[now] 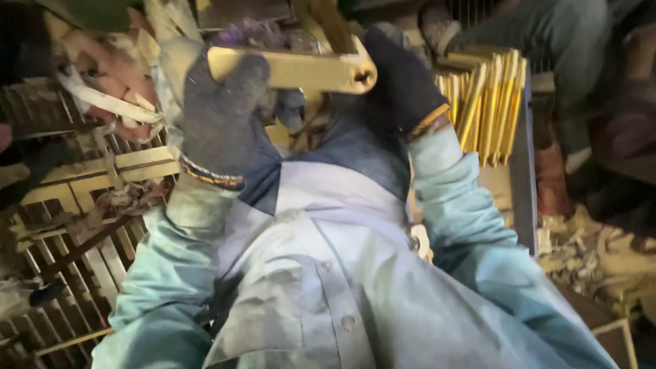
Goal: The person holds various brass-colored metal handle components against a moving sanding belt to polish and smooth their surfaces. The person turns the metal pieces to reach different sides and then places them into a tray.
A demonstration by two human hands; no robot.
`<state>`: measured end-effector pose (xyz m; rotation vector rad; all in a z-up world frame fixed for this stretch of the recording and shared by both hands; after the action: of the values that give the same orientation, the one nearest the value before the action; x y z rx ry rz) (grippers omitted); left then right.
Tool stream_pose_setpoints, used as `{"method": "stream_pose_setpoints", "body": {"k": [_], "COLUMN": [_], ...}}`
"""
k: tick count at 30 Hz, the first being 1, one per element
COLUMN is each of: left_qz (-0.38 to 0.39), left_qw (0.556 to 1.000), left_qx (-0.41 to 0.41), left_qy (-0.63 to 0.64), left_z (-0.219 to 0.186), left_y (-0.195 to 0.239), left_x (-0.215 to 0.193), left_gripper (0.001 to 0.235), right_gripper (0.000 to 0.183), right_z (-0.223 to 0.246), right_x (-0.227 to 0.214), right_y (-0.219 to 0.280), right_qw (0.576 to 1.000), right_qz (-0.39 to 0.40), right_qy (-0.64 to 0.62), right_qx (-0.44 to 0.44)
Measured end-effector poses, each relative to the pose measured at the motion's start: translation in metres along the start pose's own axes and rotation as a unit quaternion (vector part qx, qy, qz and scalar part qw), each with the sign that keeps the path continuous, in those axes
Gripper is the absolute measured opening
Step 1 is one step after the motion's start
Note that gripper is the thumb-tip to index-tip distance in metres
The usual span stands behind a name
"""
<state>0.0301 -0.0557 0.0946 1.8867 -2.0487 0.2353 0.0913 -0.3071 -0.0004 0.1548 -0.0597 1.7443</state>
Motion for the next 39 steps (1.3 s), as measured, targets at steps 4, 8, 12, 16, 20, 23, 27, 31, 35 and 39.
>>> {"method": "stream_pose_setpoints", "body": {"k": [4,8,12,16,20,23,27,31,35,39], "left_qz": [0.034,0.096,0.098,0.014,-0.068,-0.126,-0.129,-0.086,-0.205,-0.227], "left_qw": [0.995,0.969,0.987,0.987,0.976,0.963,0.974,0.955,0.950,0.939], "left_qx": [-0.039,-0.104,-0.129,-0.161,-0.206,-0.238,-0.184,-0.130,-0.236,-0.254], "left_qy": [-0.081,-0.204,-0.003,0.018,-0.035,0.001,0.041,-0.251,-0.017,-0.056], "left_z": [0.015,0.054,0.121,0.170,0.181,0.185,0.184,0.174,0.167,0.166], "left_y": [-0.017,-0.067,-0.096,-0.112,-0.130,-0.131,-0.131,-0.125,-0.115,-0.111], "left_x": [-0.015,-0.052,-0.071,-0.086,-0.092,-0.092,-0.102,-0.117,-0.129,-0.145], "left_gripper": [0.040,0.044,0.042,0.035,0.031,0.020,0.014,0.020,0.024,0.023], "right_gripper": [0.040,0.042,0.044,0.047,0.054,0.038,0.060,0.068,0.069,0.066], "right_z": [-0.060,-0.103,-0.145,-0.177,-0.185,-0.205,-0.223,-0.232,-0.244,-0.243], "right_x": [-0.002,-0.023,-0.036,-0.042,-0.035,-0.027,-0.016,0.009,0.037,0.054], "right_y": [-0.011,-0.078,-0.119,-0.130,-0.122,-0.136,-0.135,-0.134,-0.147,-0.150], "right_qw": [0.986,0.989,0.914,0.877,0.871,0.841,0.886,0.911,0.888,0.905], "right_qz": [0.042,0.041,0.110,0.171,0.138,0.123,0.121,0.058,0.100,0.088], "right_qy": [-0.157,0.125,0.345,0.417,0.395,0.464,0.417,0.382,0.438,0.405], "right_qx": [0.039,-0.074,-0.182,-0.166,-0.258,-0.250,-0.162,-0.142,-0.101,-0.099]}}
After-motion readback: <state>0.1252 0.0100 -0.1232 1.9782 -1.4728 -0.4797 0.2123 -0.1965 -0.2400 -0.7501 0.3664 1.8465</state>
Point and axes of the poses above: each hand's wrist, its own y-axis away from the middle knuckle, its own x-axis out of the palm, z = x × y, the point moved 3 cm from there along -y, towards the middle knuckle, and after that the axes turned 15 degrees about -y, right-handed, at the moved point
